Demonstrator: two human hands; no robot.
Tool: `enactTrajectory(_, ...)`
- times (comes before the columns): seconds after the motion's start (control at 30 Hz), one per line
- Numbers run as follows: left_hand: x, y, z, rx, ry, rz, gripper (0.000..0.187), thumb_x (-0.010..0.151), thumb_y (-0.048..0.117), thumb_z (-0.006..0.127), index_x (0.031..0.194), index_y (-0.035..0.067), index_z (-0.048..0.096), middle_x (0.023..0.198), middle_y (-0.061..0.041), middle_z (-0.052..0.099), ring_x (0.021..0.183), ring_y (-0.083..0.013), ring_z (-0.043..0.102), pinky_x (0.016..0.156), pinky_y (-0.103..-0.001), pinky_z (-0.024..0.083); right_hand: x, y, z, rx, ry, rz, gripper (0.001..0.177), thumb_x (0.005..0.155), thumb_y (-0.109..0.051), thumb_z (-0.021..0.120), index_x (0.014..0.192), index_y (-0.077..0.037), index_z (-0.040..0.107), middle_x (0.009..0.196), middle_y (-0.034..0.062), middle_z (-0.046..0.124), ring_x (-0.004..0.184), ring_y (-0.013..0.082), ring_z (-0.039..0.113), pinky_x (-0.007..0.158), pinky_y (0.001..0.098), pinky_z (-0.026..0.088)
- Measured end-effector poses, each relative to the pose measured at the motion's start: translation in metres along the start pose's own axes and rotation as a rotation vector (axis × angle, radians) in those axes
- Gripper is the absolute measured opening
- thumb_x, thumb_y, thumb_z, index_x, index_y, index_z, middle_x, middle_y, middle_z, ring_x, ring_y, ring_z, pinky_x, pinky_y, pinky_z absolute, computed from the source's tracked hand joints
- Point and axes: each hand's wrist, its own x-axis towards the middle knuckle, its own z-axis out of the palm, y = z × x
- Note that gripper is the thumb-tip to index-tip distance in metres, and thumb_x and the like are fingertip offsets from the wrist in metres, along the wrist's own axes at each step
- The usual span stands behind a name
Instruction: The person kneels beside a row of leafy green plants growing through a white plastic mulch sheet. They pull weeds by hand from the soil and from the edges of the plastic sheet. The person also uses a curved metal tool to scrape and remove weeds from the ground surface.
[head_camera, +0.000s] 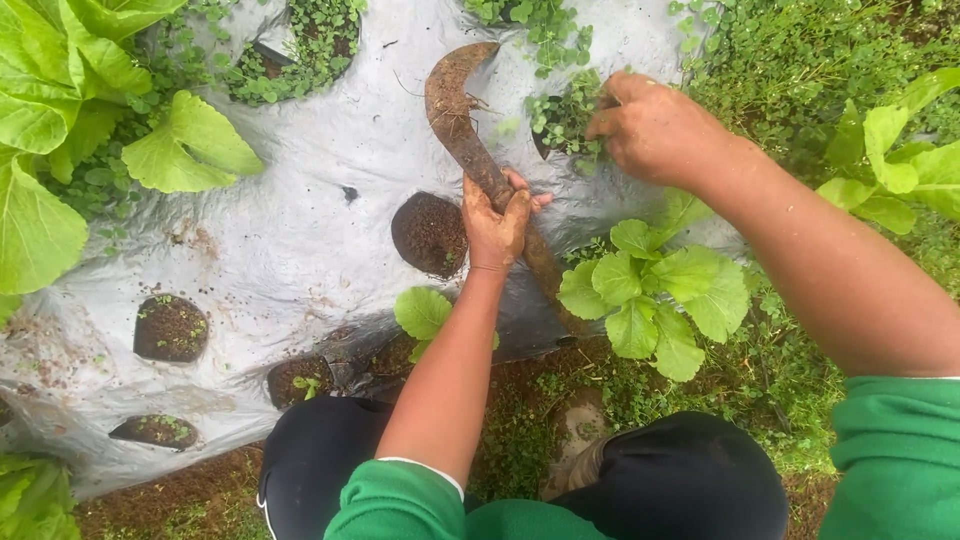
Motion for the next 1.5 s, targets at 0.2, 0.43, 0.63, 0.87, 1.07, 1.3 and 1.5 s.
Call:
enactTrajectory(0.2, -0.001, -0.004, -0.002, -0.012, 0.01, -0.014, 0.056, 0.098, 0.001, 0.068, 0.141, 0.009, 0.035, 0.103, -0.011, 0.057, 0.067, -0.0192, 0.065, 0.091, -0.054, 0.065, 0.011, -0.002, 0.004, -0.073, -0.192, -0.029, 0.06, 0.088, -0.029, 0.07, 0.145, -0.018, 0.053, 0.14, 0.0166, 0.038, 0.134, 0.0337, 0.042, 0.108, 0.0511, 0.044)
enactTrajectory(0.43, 0.0, -0.002, -0.001, -0.011, 0.02, -0.001, 0.049, 0.097, -0.001, 0.068, 0.135, 0.009, 0.039, 0.101, -0.01, 0.058, 0.065, -0.0192, 0.064, 0.087, -0.053, 0.066, 0.03, -0.009, -0.008, -0.274, -0.294, -0.099, 0.04, 0.099, -0.001, 0.043, 0.135, -0.008, 0.059, 0.159, 0.0216, 0.03, 0.118, 0.0424, 0.06, 0.088, 0.052, 0.06)
enactTrajectory(0.63, 0.001, 0.002, 0.002, 0.014, 0.001, 0.015, 0.044, 0.099, 0.004, 0.068, 0.132, 0.008, 0.04, 0.102, -0.01, 0.057, 0.066, -0.0193, 0.064, 0.089, -0.054, 0.065, 0.037, 0.008, 0.002, -0.173, -0.06, -0.116, 0.04, 0.092, -0.018, 0.068, 0.129, -0.003, 0.064, 0.146, 0.0183, 0.045, 0.077, 0.0279, 0.074, 0.051, 0.0385, 0.065)
enactTrajectory(0.87, -0.001, 0.008, 0.005, 0.048, -0.004, 0.012, 0.04, 0.099, 0.009, 0.07, 0.128, 0.007, 0.042, 0.101, -0.009, 0.058, 0.067, -0.0195, 0.065, 0.089, -0.053, 0.066, 0.022, 0.018, -0.014, 0.262, 0.124, 0.139, 0.019, 0.1, -0.008, 0.067, 0.113, 0.007, 0.067, 0.122, 0.0163, 0.059, 0.08, 0.0184, 0.064, 0.068, 0.0197, 0.064)
enactTrajectory(1.07, 0.001, 0.012, 0.008, 0.048, -0.003, 0.002, 0.043, 0.099, 0.007, 0.069, 0.132, 0.007, 0.041, 0.103, -0.009, 0.057, 0.067, -0.0186, 0.064, 0.091, -0.052, 0.066, 0.014, -0.017, -0.032, 0.158, 0.057, 0.138, 0.049, 0.093, -0.01, 0.067, 0.14, -0.007, 0.054, 0.141, 0.0215, 0.05, 0.13, 0.039, 0.046, 0.111, 0.0495, 0.038)
enactTrajectory(1.3, -0.002, -0.003, 0.001, 0.026, 0.029, 0.003, 0.052, 0.097, -0.001, 0.066, 0.14, 0.007, 0.037, 0.103, -0.011, 0.056, 0.078, -0.0209, 0.068, 0.086, -0.048, 0.068, 0.03, -0.032, 0.009, 0.283, 0.113, 0.161, 0.038, 0.097, -0.03, 0.053, 0.128, -0.008, 0.049, 0.134, 0.0261, 0.044, 0.096, 0.0364, 0.059, 0.075, 0.0527, 0.054)
enactTrajectory(1.5, -0.001, 0.002, 0.003, 0.068, 0.032, 0.019, 0.048, 0.097, -0.001, 0.065, 0.136, 0.005, 0.038, 0.103, -0.011, 0.056, 0.077, -0.0201, 0.067, 0.087, -0.048, 0.068, 0.054, 0.022, 0.06, 0.043, 0.268, -0.078, 0.042, 0.085, 0.011, 0.05, 0.126, 0.01, 0.058, 0.137, 0.0318, 0.05, 0.128, 0.0473, 0.05, 0.1, 0.0522, 0.048)
